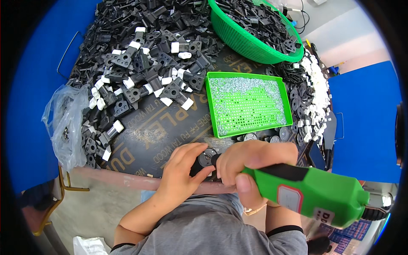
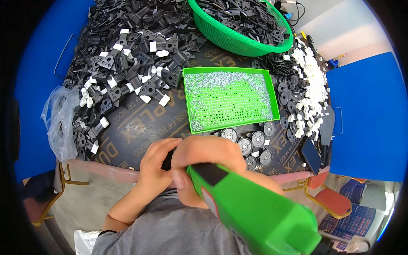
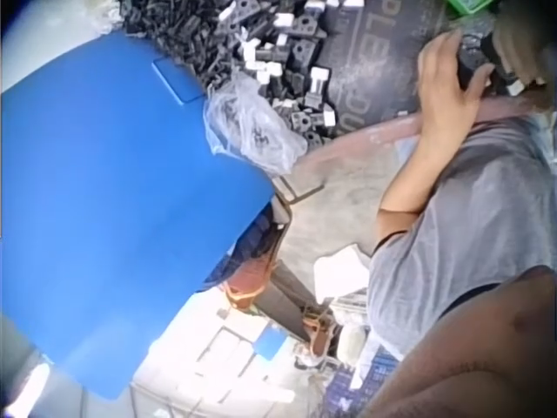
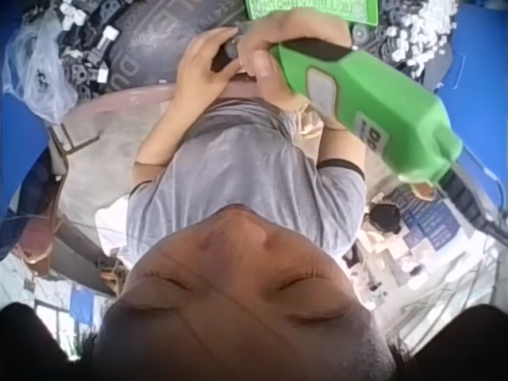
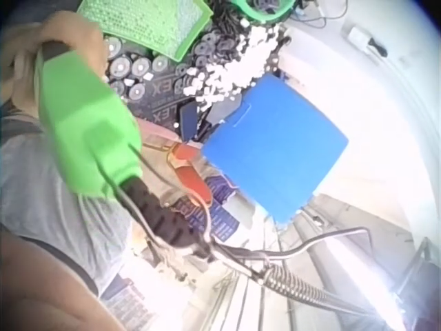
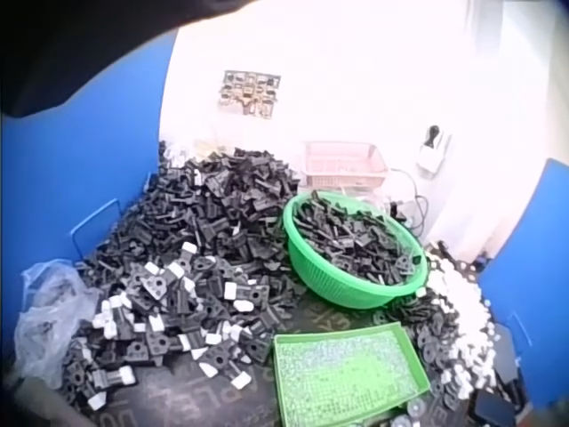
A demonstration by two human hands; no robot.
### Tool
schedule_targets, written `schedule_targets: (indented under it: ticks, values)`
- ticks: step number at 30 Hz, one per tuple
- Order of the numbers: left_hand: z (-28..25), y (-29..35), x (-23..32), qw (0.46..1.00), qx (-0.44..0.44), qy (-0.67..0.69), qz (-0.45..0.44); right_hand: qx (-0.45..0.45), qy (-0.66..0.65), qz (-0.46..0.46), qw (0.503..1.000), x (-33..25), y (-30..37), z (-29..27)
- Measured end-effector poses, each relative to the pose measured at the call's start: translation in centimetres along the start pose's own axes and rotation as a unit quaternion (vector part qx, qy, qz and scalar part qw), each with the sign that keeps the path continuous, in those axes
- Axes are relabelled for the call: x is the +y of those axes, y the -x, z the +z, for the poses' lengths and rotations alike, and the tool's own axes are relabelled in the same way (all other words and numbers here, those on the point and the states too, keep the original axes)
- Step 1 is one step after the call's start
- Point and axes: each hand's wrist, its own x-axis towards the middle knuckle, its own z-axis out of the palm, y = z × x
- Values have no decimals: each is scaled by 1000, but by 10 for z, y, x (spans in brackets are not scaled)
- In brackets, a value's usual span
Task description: Assembling small plastic and metal components using an electric screwdriver and manual manipulation.
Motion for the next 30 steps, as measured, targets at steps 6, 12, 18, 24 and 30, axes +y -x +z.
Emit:
schedule_targets:
  ticks: [6, 12, 18, 24, 30]
  values:
    - [1, 0, -1, 1000, 0, -6, -2, -46, -27, 28, 998, 1, -5, -10]
    - [1, 0, 0, 1000, 3, -11, -5, -27, 26, 20, 999, 2, -3, -3]
    - [0, 0, -1, 1000, -4, -8, -2, -17, 33, 38, 999, 3, -1, -4]
    - [0, -3, 3, 1000, 3, -3, 4, -22, 19, 13, 999, 1, -5, -9]
    - [0, -2, 1, 1000, 4, -10, 12, -8, -1, 18, 1000, 6, -5, -6]
